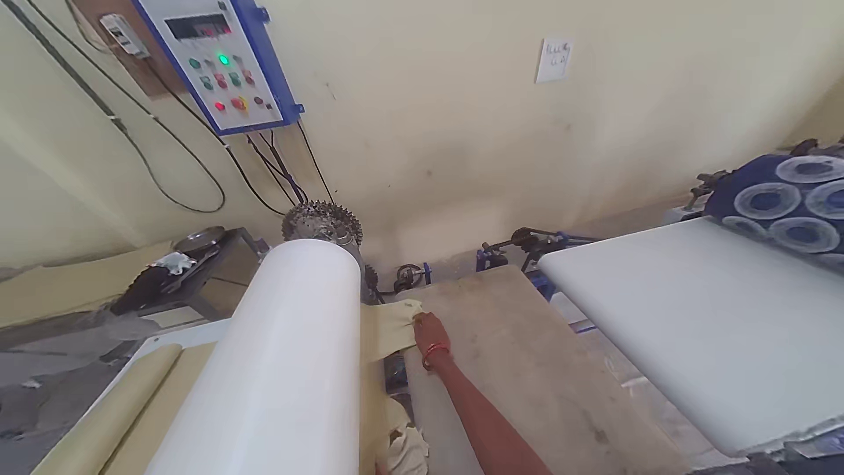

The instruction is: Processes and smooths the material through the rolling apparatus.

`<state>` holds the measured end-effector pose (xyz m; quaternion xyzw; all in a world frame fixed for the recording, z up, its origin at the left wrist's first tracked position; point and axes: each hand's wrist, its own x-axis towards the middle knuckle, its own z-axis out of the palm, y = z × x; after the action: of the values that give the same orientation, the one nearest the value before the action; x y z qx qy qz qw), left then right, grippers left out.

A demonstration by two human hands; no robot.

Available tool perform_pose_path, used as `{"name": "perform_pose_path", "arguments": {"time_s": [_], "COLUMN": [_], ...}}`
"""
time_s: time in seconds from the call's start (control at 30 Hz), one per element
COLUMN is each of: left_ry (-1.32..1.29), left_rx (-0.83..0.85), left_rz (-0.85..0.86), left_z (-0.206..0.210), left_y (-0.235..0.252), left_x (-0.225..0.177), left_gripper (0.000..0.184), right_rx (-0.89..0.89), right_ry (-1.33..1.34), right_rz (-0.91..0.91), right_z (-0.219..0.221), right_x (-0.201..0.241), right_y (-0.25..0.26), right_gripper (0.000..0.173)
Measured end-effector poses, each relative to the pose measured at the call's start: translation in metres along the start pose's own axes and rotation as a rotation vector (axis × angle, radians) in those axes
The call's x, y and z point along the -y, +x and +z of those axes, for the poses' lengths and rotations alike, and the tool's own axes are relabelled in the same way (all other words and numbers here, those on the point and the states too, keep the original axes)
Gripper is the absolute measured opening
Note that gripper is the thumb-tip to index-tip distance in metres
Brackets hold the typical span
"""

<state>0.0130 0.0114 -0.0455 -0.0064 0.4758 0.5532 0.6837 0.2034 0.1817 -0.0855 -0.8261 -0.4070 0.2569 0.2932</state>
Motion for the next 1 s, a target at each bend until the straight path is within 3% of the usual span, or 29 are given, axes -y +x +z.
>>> {"name": "perform_pose_path", "arguments": {"time_s": [0.07, 0.2, 0.33, 0.43, 0.53, 0.63, 0.7, 0.77, 0.83, 0.9, 1.0], "left_ry": [0.03, 0.074, 0.168, 0.26, 0.295, 0.285, 0.32, 0.341, 0.325, 0.286, 0.228], "left_rx": [0.179, 0.053, 0.188, 0.156, 0.141, 0.193, 0.225, 0.254, 0.304, 0.345, 0.353], "left_rz": [0.103, 0.081, 0.174, 0.2, 0.16, 0.171, 0.175, 0.158, 0.161, 0.133, 0.091], "left_z": [-0.038, -0.01, -0.033, -0.02, -0.018, -0.019, -0.02, -0.021, -0.02, -0.018, -0.015], "left_y": [0.046, 0.04, 0.074, 0.061, 0.075, 0.08, 0.081, 0.081, 0.084, 0.086, 0.086], "left_x": [0.03, 0.026, 0.038, 0.031, 0.032, 0.03, 0.03, 0.03, 0.029, 0.027, 0.027], "left_gripper": [0.051, 0.055, 0.05, 0.047, 0.034, 0.033, 0.033, 0.035, 0.044, 0.052, 0.057], "right_rx": [-0.022, 0.017, 0.113, 0.277, 0.567, 0.771, 0.825, 0.734, 0.474, 0.189, -0.28], "right_ry": [-0.049, -0.055, -0.033, -0.093, -0.137, -0.002, 0.145, 0.245, 0.291, 0.578, 1.135], "right_rz": [-0.021, -0.035, -0.097, -0.216, -0.241, -0.144, 0.1, 0.407, 0.674, 0.85, 1.082], "right_z": [0.004, -0.013, -0.058, -0.108, -0.168, -0.201, -0.19, -0.141, -0.075, -0.031, 0.002], "right_x": [-0.012, -0.017, -0.026, -0.049, -0.099, -0.177, -0.242, -0.318, -0.375, -0.388, -0.365], "right_y": [0.004, 0.001, -0.027, -0.098, -0.206, -0.32, -0.379, -0.426, -0.454, -0.459, -0.447], "right_gripper": [0.032, 0.035, 0.043, 0.046, 0.046, 0.036, 0.034, 0.042, 0.055, 0.057, 0.052]}}
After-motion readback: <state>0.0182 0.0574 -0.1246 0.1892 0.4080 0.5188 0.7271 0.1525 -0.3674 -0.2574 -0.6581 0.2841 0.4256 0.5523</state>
